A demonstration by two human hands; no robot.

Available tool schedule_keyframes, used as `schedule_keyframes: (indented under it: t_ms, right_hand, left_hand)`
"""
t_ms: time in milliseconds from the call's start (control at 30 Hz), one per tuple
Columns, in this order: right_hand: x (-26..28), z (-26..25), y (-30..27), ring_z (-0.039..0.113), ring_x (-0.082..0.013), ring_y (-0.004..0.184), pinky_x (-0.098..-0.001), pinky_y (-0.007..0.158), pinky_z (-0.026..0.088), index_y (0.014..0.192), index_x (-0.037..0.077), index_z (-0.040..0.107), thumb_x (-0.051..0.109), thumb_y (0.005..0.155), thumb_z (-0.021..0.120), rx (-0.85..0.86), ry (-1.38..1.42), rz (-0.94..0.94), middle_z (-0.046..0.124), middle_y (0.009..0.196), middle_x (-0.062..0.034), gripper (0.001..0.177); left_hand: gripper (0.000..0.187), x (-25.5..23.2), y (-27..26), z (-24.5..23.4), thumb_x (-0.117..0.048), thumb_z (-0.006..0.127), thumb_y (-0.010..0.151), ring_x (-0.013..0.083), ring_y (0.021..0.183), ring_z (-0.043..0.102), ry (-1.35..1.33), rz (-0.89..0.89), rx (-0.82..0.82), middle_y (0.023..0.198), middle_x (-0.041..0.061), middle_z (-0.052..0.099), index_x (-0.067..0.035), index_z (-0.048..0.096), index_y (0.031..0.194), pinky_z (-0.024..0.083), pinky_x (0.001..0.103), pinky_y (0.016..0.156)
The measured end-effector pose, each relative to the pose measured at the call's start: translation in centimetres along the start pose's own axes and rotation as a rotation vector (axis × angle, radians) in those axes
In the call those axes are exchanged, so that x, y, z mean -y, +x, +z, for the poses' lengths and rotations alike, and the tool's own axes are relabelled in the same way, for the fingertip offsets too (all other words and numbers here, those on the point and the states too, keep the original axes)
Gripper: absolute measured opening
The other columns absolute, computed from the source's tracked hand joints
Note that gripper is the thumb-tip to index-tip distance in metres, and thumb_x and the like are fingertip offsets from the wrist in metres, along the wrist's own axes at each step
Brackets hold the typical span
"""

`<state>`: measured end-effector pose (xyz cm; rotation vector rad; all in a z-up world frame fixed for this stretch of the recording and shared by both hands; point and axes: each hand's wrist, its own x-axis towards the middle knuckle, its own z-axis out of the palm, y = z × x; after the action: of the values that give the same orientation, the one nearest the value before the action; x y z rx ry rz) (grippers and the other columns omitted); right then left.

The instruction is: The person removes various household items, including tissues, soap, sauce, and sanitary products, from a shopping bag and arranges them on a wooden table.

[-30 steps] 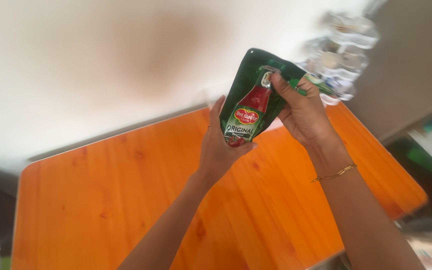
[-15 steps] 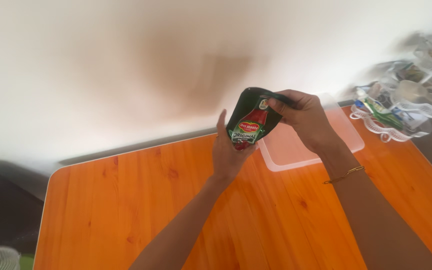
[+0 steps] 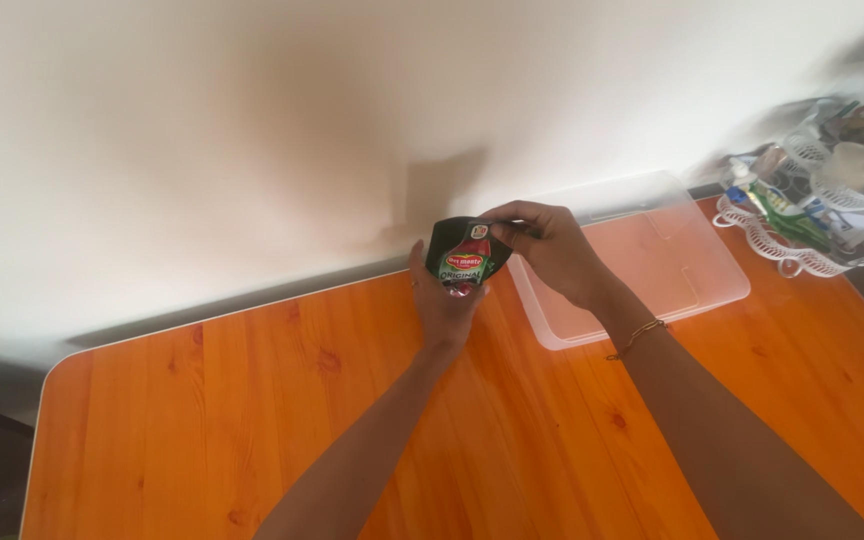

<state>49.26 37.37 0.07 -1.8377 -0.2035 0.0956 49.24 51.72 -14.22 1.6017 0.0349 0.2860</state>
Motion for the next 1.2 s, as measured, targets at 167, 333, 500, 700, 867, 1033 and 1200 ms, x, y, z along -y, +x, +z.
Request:
schedule_keyframes:
  t_ms: [167,333,500,700,867,1033,1200]
  right_hand:
    - [-1.4,0.6,-0.2,0.067,-0.0109,0.093,-0.0284,0.086,0.057,0.116,0.003,0.074,0.005,0.100,0.060,0.006,-0.068,0.002,0.075,0.100,-0.0034,0.021]
    - [-1.5,1.2,-0.6,0.067,-0.0106,0.095,-0.0288,0.086,0.057,0.120,0.004,0.072,-0.001,0.095,0.061,-0.001,-0.033,0.029,0.074,0.103,-0.0026,0.027]
    - [-1.3,2.1,-1.1,0.069,-0.0123,0.098,-0.0281,0.089,0.057,0.119,0.003,0.072,-0.003,0.095,0.061,0.039,-0.086,0.055,0.075,0.104,-0.0048,0.027]
    - [-0.6,2.3,-1.8,0.065,-0.0121,0.109,-0.0269,0.094,0.056,0.126,0.006,0.069,-0.003,0.094,0.060,0.017,-0.075,0.067,0.072,0.116,-0.0047,0.034]
    - [0.1,2.1,-2.3,0.063,-0.0180,0.123,-0.0323,0.109,0.049,0.137,0.013,0.061,0.000,0.090,0.066,0.016,-0.169,0.032,0.067,0.133,-0.0051,0.050]
    - [1.2,1.3,-4.3,0.040,-0.0269,0.145,-0.0468,0.114,0.039,0.153,0.023,0.039,0.009,0.081,0.078,-0.052,-0.312,-0.008,0.045,0.157,-0.0046,0.083]
    - [3.0,-0.9,-9.0,0.035,-0.0303,0.149,-0.0511,0.112,0.039,0.157,0.023,0.030,0.014,0.079,0.081,-0.180,-0.300,-0.049,0.038,0.161,-0.0080,0.094]
  left_hand:
    - [0.113,1.5,-0.6,0.2,-0.002,0.090,0.065,0.0322,0.116,0.060,0.029,-0.045,-0.002,0.134,0.023,0.050,-0.005,0.020,0.154,0.056,0.038,0.094]
    - [0.119,0.9,-0.6,-0.6,0.002,0.084,0.063,0.0279,0.103,0.069,-0.082,-0.130,0.049,0.124,0.019,0.059,-0.007,0.013,0.157,0.061,0.034,0.084]
    - [0.118,1.1,-0.8,-1.6,0.002,0.084,0.068,0.0250,0.101,0.070,-0.036,-0.100,0.079,0.120,0.018,0.063,-0.007,0.009,0.159,0.061,0.033,0.085]
    - [0.115,1.1,-1.0,-1.9,0.000,0.082,0.072,0.0242,0.101,0.071,-0.046,-0.089,0.121,0.121,0.019,0.065,-0.004,0.009,0.159,0.061,0.032,0.084]
    - [0.124,0.4,-1.5,-2.4,-0.007,0.087,0.068,0.0259,0.108,0.070,-0.012,-0.099,0.132,0.128,0.020,0.060,-0.003,0.003,0.159,0.059,0.032,0.091]
    - [0.135,-0.4,-2.7,-4.5,-0.018,0.095,0.065,0.0345,0.140,0.040,0.111,-0.035,0.123,0.157,0.026,0.027,-0.001,0.000,0.158,0.040,0.040,0.112]
    - [0.136,-3.4,-6.4,-6.9,-0.028,0.098,0.061,0.0373,0.151,0.026,0.249,0.157,-0.012,0.162,0.028,0.022,0.005,0.008,0.158,0.022,0.042,0.124]
